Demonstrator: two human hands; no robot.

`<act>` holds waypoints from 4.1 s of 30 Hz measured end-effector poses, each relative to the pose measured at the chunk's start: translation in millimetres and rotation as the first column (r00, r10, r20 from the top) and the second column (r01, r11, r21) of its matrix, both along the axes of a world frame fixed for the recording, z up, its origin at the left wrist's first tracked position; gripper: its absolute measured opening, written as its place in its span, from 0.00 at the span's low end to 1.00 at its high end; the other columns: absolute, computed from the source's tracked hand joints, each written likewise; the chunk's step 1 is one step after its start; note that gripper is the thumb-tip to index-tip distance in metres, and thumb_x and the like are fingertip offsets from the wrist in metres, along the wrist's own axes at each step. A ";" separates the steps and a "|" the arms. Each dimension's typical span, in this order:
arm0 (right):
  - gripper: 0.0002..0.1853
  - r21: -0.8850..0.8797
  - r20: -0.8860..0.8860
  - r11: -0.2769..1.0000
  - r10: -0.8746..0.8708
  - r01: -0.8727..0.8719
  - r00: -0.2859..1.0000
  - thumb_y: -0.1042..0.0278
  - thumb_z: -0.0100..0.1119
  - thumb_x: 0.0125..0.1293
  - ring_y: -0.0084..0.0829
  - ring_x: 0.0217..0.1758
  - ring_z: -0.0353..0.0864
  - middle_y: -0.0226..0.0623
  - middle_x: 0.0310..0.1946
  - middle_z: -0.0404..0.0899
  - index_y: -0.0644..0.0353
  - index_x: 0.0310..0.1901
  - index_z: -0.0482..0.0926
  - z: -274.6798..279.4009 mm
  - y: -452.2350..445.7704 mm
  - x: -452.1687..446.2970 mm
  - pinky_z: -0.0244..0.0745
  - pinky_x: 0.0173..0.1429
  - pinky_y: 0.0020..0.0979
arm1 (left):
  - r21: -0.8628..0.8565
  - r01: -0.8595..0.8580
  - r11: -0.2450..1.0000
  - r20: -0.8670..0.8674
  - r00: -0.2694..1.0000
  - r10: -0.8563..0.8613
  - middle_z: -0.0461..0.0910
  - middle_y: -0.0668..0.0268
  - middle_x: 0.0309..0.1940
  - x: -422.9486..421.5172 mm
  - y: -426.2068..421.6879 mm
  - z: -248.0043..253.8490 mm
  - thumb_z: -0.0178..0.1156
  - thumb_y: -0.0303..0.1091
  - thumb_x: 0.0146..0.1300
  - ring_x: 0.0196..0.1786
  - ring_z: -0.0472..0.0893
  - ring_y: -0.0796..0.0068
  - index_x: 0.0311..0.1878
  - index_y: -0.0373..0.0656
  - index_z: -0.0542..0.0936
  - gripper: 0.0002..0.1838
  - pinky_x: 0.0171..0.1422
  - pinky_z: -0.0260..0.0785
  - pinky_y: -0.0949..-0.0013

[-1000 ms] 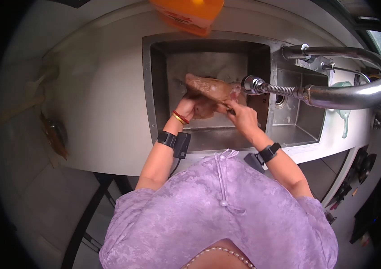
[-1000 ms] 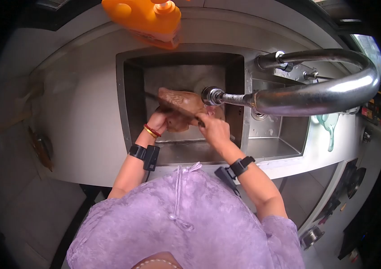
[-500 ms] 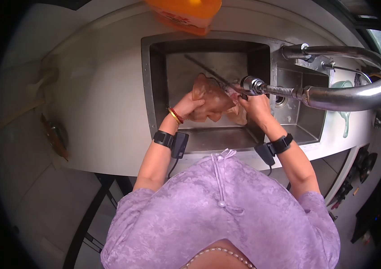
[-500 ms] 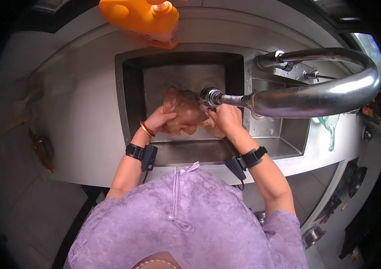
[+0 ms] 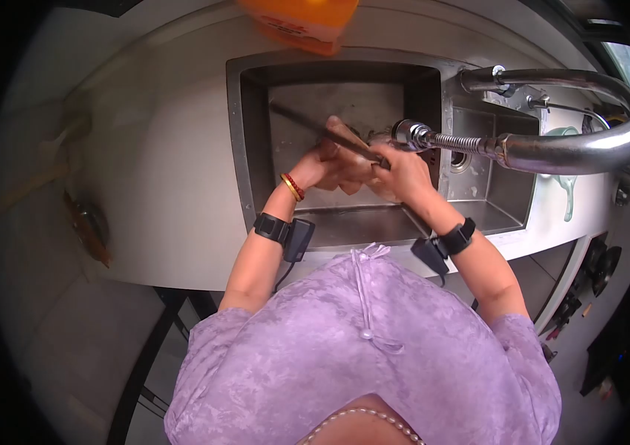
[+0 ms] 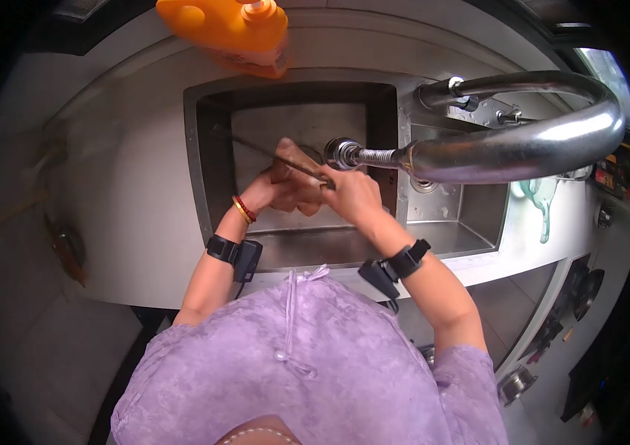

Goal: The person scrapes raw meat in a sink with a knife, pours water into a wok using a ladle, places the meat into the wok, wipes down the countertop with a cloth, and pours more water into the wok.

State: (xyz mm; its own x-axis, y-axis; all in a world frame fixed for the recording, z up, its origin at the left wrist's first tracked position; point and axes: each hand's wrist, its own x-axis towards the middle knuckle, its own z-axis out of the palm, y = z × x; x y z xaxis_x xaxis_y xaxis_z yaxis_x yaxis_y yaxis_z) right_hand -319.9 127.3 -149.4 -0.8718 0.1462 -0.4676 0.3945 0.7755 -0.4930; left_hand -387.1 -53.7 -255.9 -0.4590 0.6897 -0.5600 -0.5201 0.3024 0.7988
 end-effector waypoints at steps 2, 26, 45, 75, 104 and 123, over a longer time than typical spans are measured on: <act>0.16 0.078 0.065 0.994 -0.083 0.078 0.994 0.60 0.56 0.49 0.45 0.33 0.76 0.46 0.26 0.76 0.53 0.41 0.75 -23.5 17.6 -2.6 0.70 0.37 0.38 | 0.088 -0.119 0.989 0.037 0.993 0.116 0.73 0.64 0.43 5.6 -4.5 -3.0 0.51 0.27 0.56 0.46 0.71 0.77 0.48 0.34 0.68 0.16 0.52 0.63 0.72; 0.19 0.026 0.150 0.942 -0.335 0.335 0.930 0.59 0.61 0.48 0.40 0.37 0.76 0.46 0.32 0.77 0.64 0.38 0.76 -25.7 29.1 23.5 0.68 0.42 0.34 | -0.608 -0.061 0.792 -0.718 0.470 -0.514 0.66 0.55 0.53 -64.5 39.1 -46.2 0.59 0.50 0.44 0.56 0.65 0.55 0.55 0.43 0.65 0.35 0.58 0.58 0.62; 0.15 0.050 -0.306 0.998 -0.032 0.050 0.951 0.67 0.57 0.48 0.38 0.26 0.76 0.39 0.25 0.77 0.48 0.41 0.75 -39.0 -18.6 44.9 0.71 0.30 0.32 | 0.000 -0.598 0.801 0.799 0.481 0.359 0.74 0.58 0.42 30.9 -29.9 -60.2 0.54 0.29 0.54 0.46 0.74 0.64 0.47 0.36 0.69 0.17 0.54 0.66 0.64; 0.22 0.179 -0.391 0.983 0.106 -0.037 0.914 0.69 0.61 0.39 0.35 0.27 0.77 0.34 0.27 0.77 0.47 0.42 0.74 -19.4 -4.6 14.4 0.72 0.29 0.31 | 0.271 -0.748 0.606 0.822 0.508 0.259 0.67 0.63 0.50 7.4 -1.0 26.7 0.53 0.35 0.51 0.55 0.65 0.65 0.55 0.41 0.62 0.26 0.62 0.54 0.63; 0.10 0.245 -0.098 0.964 -0.080 0.102 0.992 0.63 0.56 0.46 0.43 0.29 0.76 0.41 0.24 0.77 0.51 0.32 0.78 -12.3 24.2 15.8 0.71 0.34 0.39 | 0.130 -0.488 0.863 0.320 0.844 0.430 0.75 0.57 0.41 -30.6 -12.6 17.8 0.53 0.32 0.53 0.44 0.75 0.58 0.50 0.39 0.68 0.20 0.50 0.66 0.61; 0.18 0.125 0.009 0.926 -0.361 0.357 0.933 0.60 0.57 0.49 0.42 0.34 0.77 0.44 0.28 0.77 0.49 0.45 0.75 -27.8 46.9 62.4 0.70 0.38 0.37 | -0.592 -0.539 0.600 -0.449 0.838 0.310 0.74 0.48 0.40 20.7 -23.2 -123.6 0.61 0.45 0.47 0.44 0.73 0.55 0.42 0.29 0.72 0.27 0.50 0.63 0.61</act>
